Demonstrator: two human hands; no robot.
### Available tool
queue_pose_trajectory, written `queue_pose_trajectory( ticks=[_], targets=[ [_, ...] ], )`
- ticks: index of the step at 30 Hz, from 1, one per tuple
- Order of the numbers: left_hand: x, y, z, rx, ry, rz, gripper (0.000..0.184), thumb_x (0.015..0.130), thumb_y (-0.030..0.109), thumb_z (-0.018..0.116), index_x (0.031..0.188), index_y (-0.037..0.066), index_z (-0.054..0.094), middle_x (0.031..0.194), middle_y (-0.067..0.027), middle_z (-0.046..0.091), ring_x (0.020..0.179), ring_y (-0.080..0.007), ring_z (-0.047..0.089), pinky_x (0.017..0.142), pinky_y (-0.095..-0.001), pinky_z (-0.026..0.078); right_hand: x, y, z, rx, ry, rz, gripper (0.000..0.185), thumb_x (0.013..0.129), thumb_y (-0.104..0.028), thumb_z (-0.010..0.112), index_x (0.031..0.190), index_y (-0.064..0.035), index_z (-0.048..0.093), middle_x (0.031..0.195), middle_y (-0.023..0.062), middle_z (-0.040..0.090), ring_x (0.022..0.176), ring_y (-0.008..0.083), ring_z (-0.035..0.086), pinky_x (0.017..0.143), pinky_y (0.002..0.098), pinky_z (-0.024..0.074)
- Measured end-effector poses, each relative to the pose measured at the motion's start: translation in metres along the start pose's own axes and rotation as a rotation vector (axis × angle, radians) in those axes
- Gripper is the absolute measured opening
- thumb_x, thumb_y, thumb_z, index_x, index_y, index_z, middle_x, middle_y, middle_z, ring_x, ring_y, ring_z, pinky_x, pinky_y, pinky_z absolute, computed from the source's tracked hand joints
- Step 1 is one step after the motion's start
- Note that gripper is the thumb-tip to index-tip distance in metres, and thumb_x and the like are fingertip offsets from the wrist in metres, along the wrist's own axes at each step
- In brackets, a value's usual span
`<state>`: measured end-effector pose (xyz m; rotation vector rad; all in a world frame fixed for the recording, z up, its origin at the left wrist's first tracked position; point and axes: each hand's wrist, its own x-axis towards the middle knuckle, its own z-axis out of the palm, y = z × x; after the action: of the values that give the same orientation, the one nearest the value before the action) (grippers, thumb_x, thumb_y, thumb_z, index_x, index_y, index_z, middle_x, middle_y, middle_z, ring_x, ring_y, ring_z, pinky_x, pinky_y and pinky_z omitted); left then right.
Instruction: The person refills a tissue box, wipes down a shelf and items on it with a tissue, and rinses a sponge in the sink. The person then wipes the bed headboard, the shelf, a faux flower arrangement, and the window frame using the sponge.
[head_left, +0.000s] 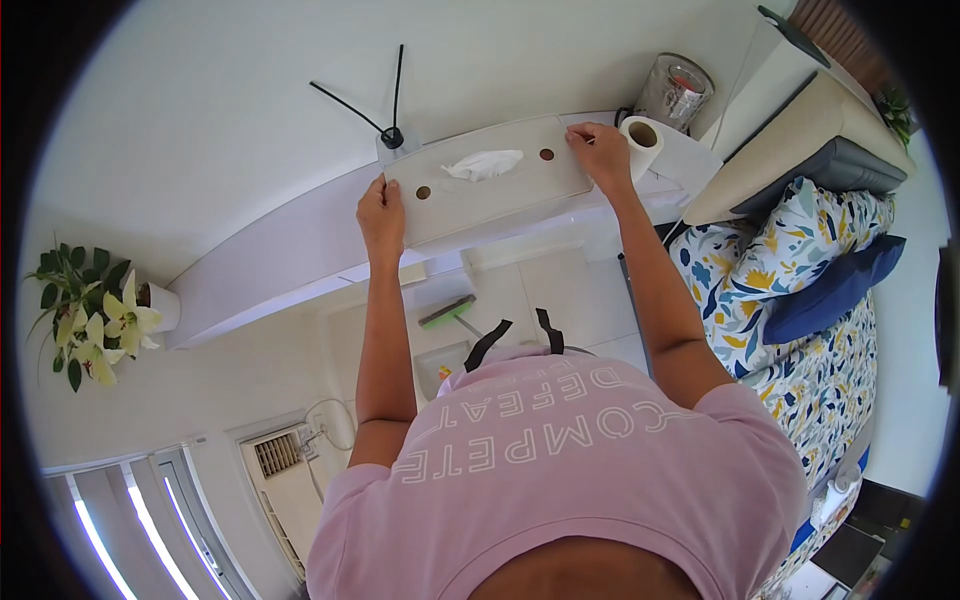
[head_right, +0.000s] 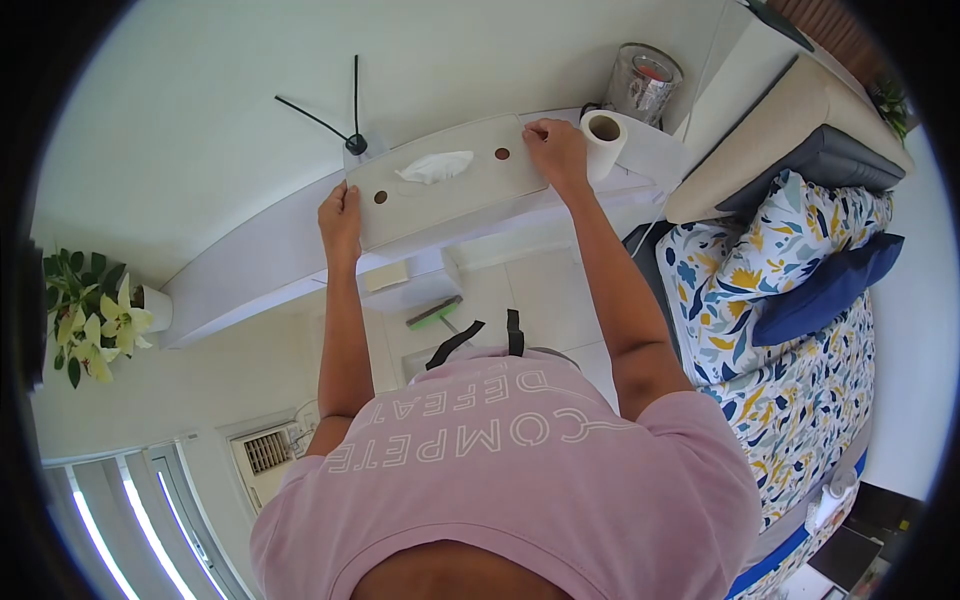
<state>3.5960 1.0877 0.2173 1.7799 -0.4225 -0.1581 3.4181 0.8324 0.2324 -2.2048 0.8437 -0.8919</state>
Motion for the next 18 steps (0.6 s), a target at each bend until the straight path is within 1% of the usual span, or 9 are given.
queue_pose_trajectory(
  ticks=[4, 6, 7, 9, 10, 12, 14, 16, 18],
  targets=[
    [0.005, -0.005, 0.002, -0.055, 0.04, 0.017, 0.032, 0.088, 0.012, 0.048, 0.115, -0.004, 0.056, 0.084, -0.009, 0.063, 0.071, -0.0111, 0.051, 0.068, -0.0254, 0.043, 0.002, -0.007, -0.008, 0.042, -0.002, 0.037, 0.021, 0.075, -0.021, 0.06, 0.086, -0.0046, 0.069, 0.078, 0.0135, 0.067, 0.073, 0.0256, 0.065, 0.069, 0.0321, 0.0496],
    [0.009, -0.011, 0.004, -0.182, 0.07, 0.025, 0.033, 0.087, 0.011, 0.048, 0.113, -0.007, 0.056, 0.08, -0.0073, 0.062, 0.068, -0.0092, 0.049, 0.065, -0.0249, 0.042, 0.0, -0.012, -0.011, 0.032, -0.01, 0.073, 0.021, 0.075, -0.021, 0.06, 0.086, -0.0048, 0.069, 0.077, 0.0129, 0.067, 0.073, 0.0255, 0.065, 0.069, 0.0317, 0.0497],
    [0.012, -0.014, 0.004, -0.181, 0.064, 0.019, 0.033, 0.087, 0.011, 0.048, 0.113, -0.007, 0.056, 0.08, -0.0073, 0.062, 0.068, -0.0092, 0.049, 0.065, -0.0249, 0.042, 0.001, -0.014, -0.011, -0.001, -0.004, 0.057, 0.021, 0.075, -0.02, 0.06, 0.086, -0.0048, 0.069, 0.077, 0.0127, 0.067, 0.072, 0.0257, 0.065, 0.069, 0.0321, 0.0497],
    [0.016, -0.016, 0.002, -0.143, -0.008, -0.002, 0.033, 0.085, 0.009, 0.048, 0.111, -0.009, 0.056, 0.076, -0.0064, 0.06, 0.063, -0.0076, 0.046, 0.059, -0.0248, 0.041, 0.002, -0.009, -0.006, -0.034, 0.003, 0.048, 0.021, 0.075, -0.02, 0.06, 0.085, -0.0048, 0.069, 0.076, 0.0126, 0.067, 0.072, 0.0258, 0.065, 0.068, 0.0324, 0.0497],
    [0.016, -0.018, 0.002, -0.141, -0.013, -0.005, 0.033, 0.085, 0.009, 0.048, 0.111, -0.009, 0.056, 0.076, -0.0064, 0.06, 0.063, -0.0076, 0.046, 0.059, -0.0248, 0.041, 0.003, -0.004, -0.001, -0.03, 0.014, 0.01, 0.02, 0.075, -0.02, 0.06, 0.084, -0.0047, 0.069, 0.076, 0.0125, 0.066, 0.071, 0.0261, 0.065, 0.068, 0.0329, 0.0496],
    [0.017, -0.016, 0.001, -0.116, -0.021, -0.053, 0.033, 0.084, 0.009, 0.047, 0.11, -0.009, 0.057, 0.071, -0.005, 0.058, 0.058, -0.0068, 0.043, 0.053, -0.0246, 0.038, 0.002, -0.002, 0.002, -0.025, 0.024, -0.028, 0.019, 0.075, -0.019, 0.059, 0.083, -0.0045, 0.069, 0.076, 0.0124, 0.066, 0.071, 0.0263, 0.064, 0.068, 0.0334, 0.0495],
    [0.014, -0.015, -0.001, -0.096, -0.02, -0.047, 0.033, 0.084, 0.009, 0.047, 0.109, -0.009, 0.058, 0.071, -0.0047, 0.058, 0.056, -0.0065, 0.043, 0.052, -0.0245, 0.037, -0.001, -0.002, 0.005, -0.068, 0.084, -0.089, 0.018, 0.075, -0.019, 0.059, 0.082, -0.0047, 0.068, 0.075, 0.0122, 0.066, 0.071, 0.0267, 0.064, 0.067, 0.0346, 0.0493],
    [0.011, -0.014, -0.002, -0.074, -0.016, -0.043, 0.032, 0.084, 0.008, 0.047, 0.109, -0.009, 0.058, 0.07, -0.0043, 0.058, 0.055, -0.0062, 0.042, 0.05, -0.0244, 0.037, -0.006, -0.003, 0.004, -0.078, 0.095, -0.071, 0.018, 0.075, -0.019, 0.059, 0.082, -0.0047, 0.068, 0.075, 0.0121, 0.066, 0.071, 0.0268, 0.064, 0.067, 0.0348, 0.0493],
    [0.007, -0.013, -0.003, -0.118, -0.023, -0.031, 0.031, 0.083, 0.007, 0.046, 0.108, -0.008, 0.059, 0.069, -0.0032, 0.058, 0.054, -0.0055, 0.041, 0.05, -0.0238, 0.036, -0.007, -0.006, 0.003, -0.084, 0.097, -0.058, 0.018, 0.075, -0.019, 0.059, 0.082, -0.0046, 0.067, 0.074, 0.012, 0.066, 0.071, 0.0269, 0.064, 0.067, 0.0351, 0.0492]
  ],
)
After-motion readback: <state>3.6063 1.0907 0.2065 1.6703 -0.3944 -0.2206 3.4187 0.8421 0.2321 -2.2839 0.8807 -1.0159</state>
